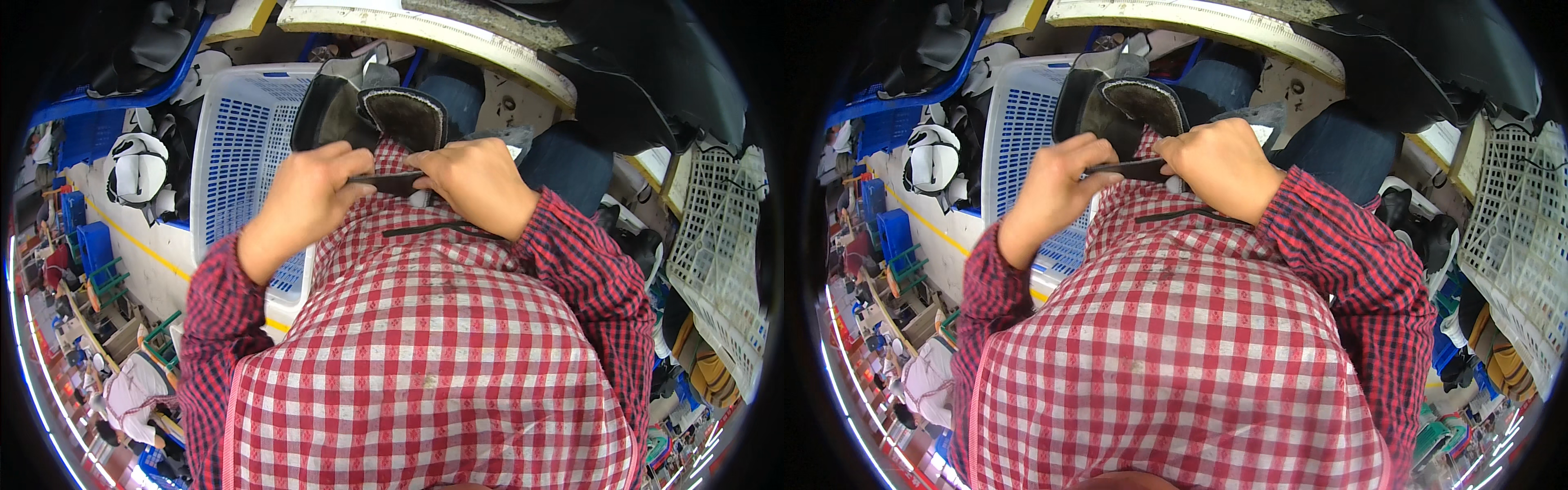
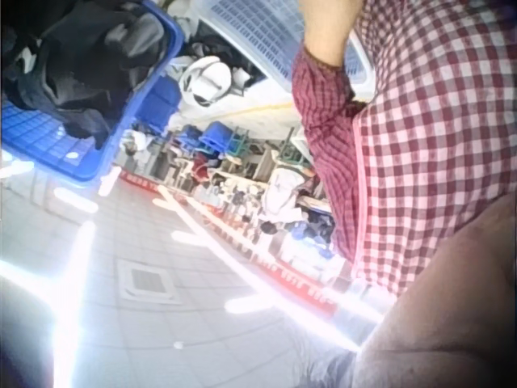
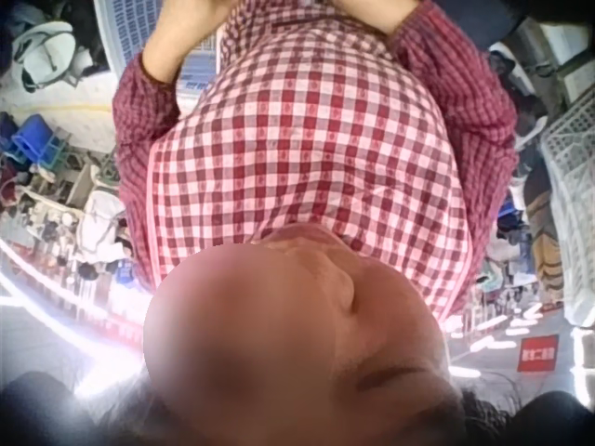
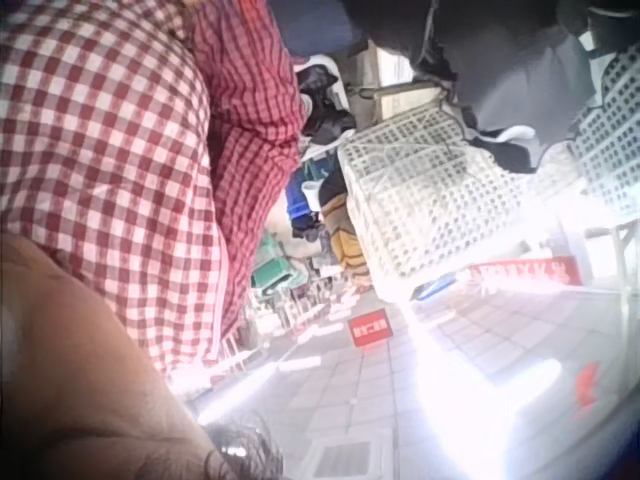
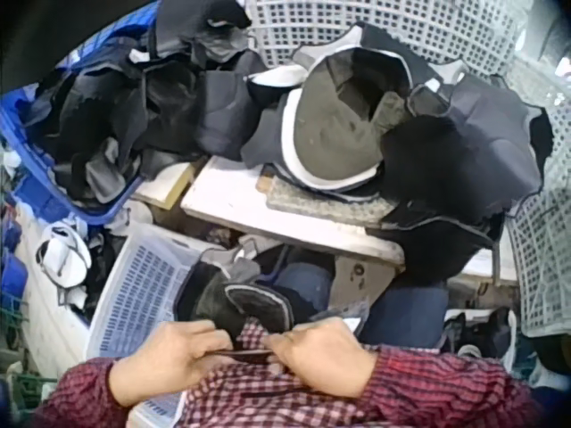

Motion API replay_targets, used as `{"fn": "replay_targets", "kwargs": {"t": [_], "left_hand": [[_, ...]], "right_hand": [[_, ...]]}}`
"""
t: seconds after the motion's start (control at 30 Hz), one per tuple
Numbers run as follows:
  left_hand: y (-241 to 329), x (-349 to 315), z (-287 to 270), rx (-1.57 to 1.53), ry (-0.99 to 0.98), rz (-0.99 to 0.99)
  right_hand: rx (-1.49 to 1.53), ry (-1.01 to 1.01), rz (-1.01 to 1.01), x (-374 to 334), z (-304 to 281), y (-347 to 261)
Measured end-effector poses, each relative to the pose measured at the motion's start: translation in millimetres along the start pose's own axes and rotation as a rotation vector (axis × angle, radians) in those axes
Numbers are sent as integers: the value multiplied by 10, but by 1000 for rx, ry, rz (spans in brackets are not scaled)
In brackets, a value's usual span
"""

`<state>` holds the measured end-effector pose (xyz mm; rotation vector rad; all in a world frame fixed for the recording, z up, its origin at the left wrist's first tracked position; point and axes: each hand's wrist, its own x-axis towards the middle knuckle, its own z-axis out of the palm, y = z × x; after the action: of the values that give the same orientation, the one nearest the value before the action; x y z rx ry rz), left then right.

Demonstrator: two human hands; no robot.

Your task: The person picks black and white shoe parts from a blue basket, places them on a work surface, and marks them with a pen. They then fold and align the parts by hand, preparing them for assembly. The person handles multiple parts one at a time, turning them over and inspecting edges.

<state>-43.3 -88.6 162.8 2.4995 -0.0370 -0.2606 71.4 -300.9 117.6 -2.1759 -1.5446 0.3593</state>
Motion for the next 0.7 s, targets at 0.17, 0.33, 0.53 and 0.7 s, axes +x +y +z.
{"fn": "replay_targets", "kwargs": {"t": [0.17, 0.33, 0.53, 0.7], "left_hand": [[243, 319, -1027, 242, 443, 335], [723, 277, -939, -139, 229, 649], [822, 872, -532, 460, 1, 760], [670, 1326, -1010, 501, 738, 1128]], "right_hand": [[245, 296, -9, 191, -594, -40], [1210, 572, 277, 503, -1245, 210], [1785, 735, 223, 483, -1111, 560], [2012, 715, 364, 429, -1070, 457]]}}
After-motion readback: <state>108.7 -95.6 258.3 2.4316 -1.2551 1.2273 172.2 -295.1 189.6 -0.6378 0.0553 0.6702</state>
